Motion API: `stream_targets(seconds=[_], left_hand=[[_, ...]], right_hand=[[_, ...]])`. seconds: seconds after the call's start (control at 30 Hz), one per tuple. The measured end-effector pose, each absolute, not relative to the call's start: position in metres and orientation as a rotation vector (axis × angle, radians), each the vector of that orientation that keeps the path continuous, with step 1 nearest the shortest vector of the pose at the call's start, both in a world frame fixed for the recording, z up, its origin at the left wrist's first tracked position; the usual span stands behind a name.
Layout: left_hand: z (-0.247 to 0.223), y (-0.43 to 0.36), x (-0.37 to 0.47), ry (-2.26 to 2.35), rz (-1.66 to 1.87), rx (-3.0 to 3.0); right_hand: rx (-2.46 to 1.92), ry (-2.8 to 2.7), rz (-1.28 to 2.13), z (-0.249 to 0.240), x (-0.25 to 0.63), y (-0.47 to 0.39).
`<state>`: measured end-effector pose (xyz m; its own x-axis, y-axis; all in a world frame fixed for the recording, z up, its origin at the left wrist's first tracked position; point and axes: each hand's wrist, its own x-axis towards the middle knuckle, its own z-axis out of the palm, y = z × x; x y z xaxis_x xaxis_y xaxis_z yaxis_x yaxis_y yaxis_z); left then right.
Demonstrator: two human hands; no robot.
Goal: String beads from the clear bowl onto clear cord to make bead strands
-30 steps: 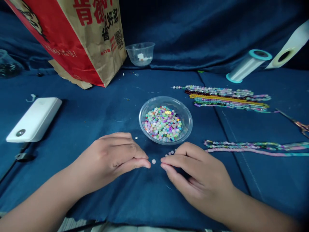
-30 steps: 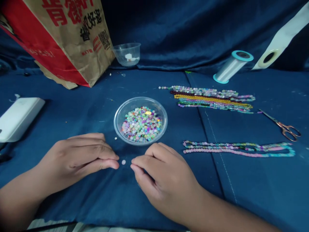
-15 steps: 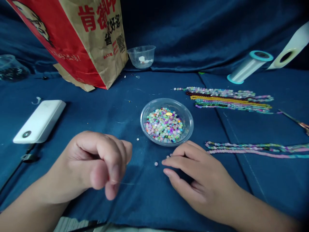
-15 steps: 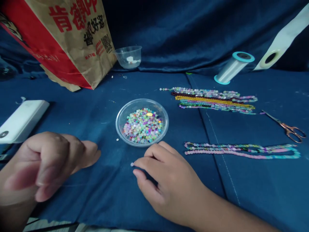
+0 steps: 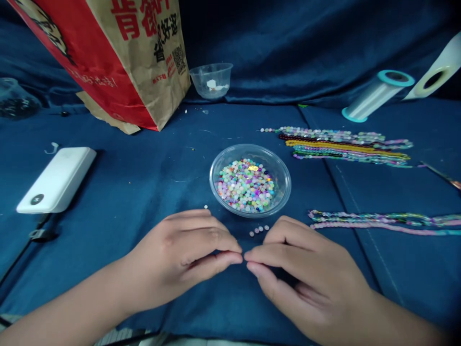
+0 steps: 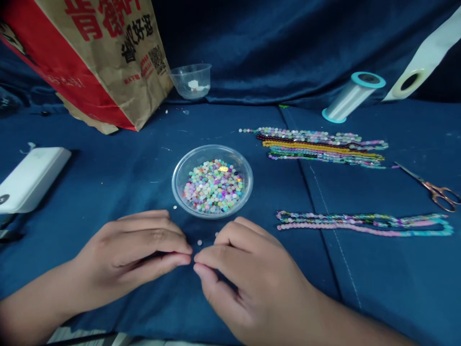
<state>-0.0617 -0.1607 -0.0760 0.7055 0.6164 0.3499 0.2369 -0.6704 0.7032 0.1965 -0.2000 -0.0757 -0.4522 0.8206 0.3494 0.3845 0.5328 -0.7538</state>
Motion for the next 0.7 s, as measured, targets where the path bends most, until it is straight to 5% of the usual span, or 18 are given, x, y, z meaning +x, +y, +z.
stream_targets(seconds=[0.43, 0.7], left_hand=[[-0.077, -0.162, -0.066, 0.683, 0.737, 2.526], [-0.020, -0.100, -0.075, 0.882, 0.470, 2.804]], right_hand=[[-1.100, -1.989, 0.853, -0.081, 0.194, -0.201], [-1.141, -1.993, 0.850, -0.080, 0.195, -0.201]])
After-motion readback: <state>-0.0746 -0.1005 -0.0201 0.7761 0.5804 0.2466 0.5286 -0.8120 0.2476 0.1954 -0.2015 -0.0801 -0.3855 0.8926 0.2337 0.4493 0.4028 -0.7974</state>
